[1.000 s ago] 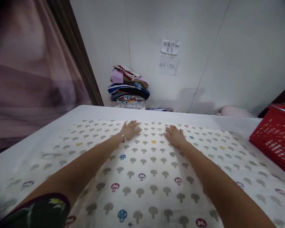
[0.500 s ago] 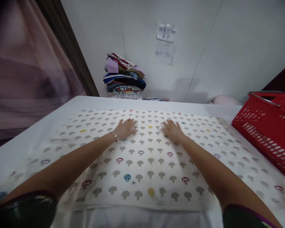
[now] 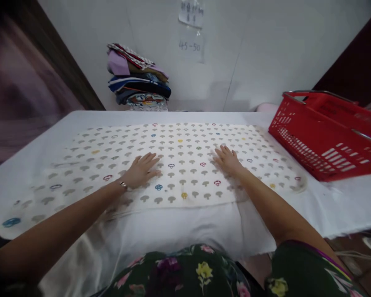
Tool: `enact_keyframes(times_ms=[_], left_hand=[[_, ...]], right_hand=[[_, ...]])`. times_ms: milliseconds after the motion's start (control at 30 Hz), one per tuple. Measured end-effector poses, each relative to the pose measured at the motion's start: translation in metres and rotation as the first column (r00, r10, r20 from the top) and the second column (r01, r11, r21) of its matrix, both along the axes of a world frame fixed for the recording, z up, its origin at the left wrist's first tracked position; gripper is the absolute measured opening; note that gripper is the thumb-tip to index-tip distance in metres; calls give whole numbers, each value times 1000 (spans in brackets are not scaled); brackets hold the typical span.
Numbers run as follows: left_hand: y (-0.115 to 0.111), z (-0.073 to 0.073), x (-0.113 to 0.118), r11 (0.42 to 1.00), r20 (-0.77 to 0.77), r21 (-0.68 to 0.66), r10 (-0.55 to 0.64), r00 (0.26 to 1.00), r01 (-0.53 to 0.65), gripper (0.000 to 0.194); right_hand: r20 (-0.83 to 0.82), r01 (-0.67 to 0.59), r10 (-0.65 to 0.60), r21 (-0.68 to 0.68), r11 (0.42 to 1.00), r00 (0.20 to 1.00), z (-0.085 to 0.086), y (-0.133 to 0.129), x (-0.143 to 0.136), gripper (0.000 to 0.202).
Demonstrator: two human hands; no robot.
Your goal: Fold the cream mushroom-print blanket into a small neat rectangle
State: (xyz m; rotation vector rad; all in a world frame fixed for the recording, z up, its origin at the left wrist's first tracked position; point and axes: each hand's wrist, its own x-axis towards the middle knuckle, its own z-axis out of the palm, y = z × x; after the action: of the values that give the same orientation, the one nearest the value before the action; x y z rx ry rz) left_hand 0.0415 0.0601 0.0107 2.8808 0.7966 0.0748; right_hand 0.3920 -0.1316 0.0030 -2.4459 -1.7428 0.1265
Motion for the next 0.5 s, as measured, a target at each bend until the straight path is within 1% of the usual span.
enact_keyframes(times_ms=[67,100,167,200,267,333,400,500], left_hand=[[-29,7,-13,995,112,3,-102,988,102,54],[-45,10,-20,983,163,2,-181,970,183,49],[-76,13,-29,958,228,3,-281,932,288,43],[-89,14,-31,945,235,-3,-317,919,327,40],[-109,14,-29,926,231,-12,-365,902,377,35],[-120,13,-22,914,216,-13,-393,894,405,29],[-125,12,-13,912,202,-1,-402,893,411,24],[-126,11,-4,916,161,26,-399,903,400,20]], right_hand=[[-57,28,-23,92,995,998,9,-26,0,58],[-100,49,-35,148,988,994,13,-42,-1,56],[-201,83,-33,243,966,979,19,-73,-10,50],[-243,74,-5,276,958,970,21,-87,-15,46],[-270,-6,98,324,946,958,22,-112,-30,38],[-221,-139,224,344,929,949,22,-132,-44,32],[-145,-253,313,326,911,939,21,-144,-55,28],[-42,-323,348,276,905,937,17,-154,-63,23]])
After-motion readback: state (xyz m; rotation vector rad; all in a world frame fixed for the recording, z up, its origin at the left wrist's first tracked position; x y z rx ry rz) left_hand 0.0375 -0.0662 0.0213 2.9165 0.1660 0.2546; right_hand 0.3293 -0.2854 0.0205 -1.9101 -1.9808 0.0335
